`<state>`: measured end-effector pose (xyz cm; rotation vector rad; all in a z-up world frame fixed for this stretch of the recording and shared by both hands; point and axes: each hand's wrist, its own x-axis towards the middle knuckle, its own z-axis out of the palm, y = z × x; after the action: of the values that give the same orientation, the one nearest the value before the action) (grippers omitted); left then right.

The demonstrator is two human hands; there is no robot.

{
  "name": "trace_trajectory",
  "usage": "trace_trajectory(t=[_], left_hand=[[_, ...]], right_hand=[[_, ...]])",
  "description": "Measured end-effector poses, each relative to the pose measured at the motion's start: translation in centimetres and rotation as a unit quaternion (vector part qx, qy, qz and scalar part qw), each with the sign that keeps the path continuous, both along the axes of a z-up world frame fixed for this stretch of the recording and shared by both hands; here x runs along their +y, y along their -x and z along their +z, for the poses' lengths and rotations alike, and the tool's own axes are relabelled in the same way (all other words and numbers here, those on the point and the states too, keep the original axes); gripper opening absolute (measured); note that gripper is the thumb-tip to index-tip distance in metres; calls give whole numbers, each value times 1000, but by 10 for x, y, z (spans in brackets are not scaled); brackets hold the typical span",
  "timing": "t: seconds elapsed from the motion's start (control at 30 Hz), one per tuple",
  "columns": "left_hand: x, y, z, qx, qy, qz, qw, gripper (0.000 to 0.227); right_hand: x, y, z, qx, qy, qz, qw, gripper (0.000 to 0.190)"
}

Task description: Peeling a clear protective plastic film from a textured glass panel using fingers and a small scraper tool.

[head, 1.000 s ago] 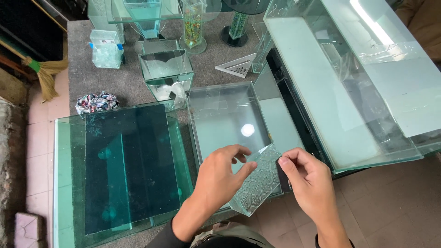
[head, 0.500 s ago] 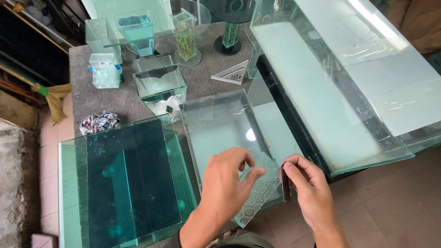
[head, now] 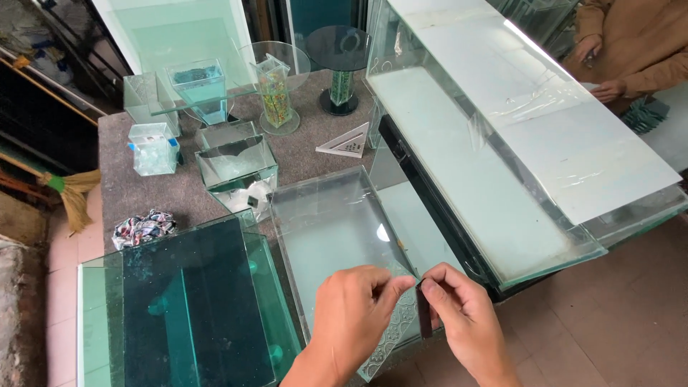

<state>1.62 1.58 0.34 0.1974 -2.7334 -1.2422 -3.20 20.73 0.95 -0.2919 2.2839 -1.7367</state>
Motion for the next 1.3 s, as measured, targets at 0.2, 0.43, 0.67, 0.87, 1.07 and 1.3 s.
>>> trace_trajectory(t=[0.2, 0.43, 0.67, 0.87, 1.07, 1.3], left_hand=[[10, -25, 20, -23, -84, -73, 994, 27], [7, -52, 8, 163, 64, 9, 984, 39], [22, -50, -20, 59, 167, 20, 984, 88], [28, -49, -29, 38, 157, 30, 986, 93], [30, -48, -29, 44, 136, 37, 989, 92], [29, -48, -27, 43, 126, 36, 990, 92]], right_hand=[[15, -18, 15, 52, -41, 80, 995, 36], [14, -3, 26, 150, -232, 21, 961, 27], [-22, 13, 32, 191, -353, 13, 916, 27], [-31, 23, 20, 188, -417, -8, 889, 24], [-35, 23, 23, 182, -403, -3, 897, 28], [-38, 18, 22, 195, -406, -17, 893, 28]])
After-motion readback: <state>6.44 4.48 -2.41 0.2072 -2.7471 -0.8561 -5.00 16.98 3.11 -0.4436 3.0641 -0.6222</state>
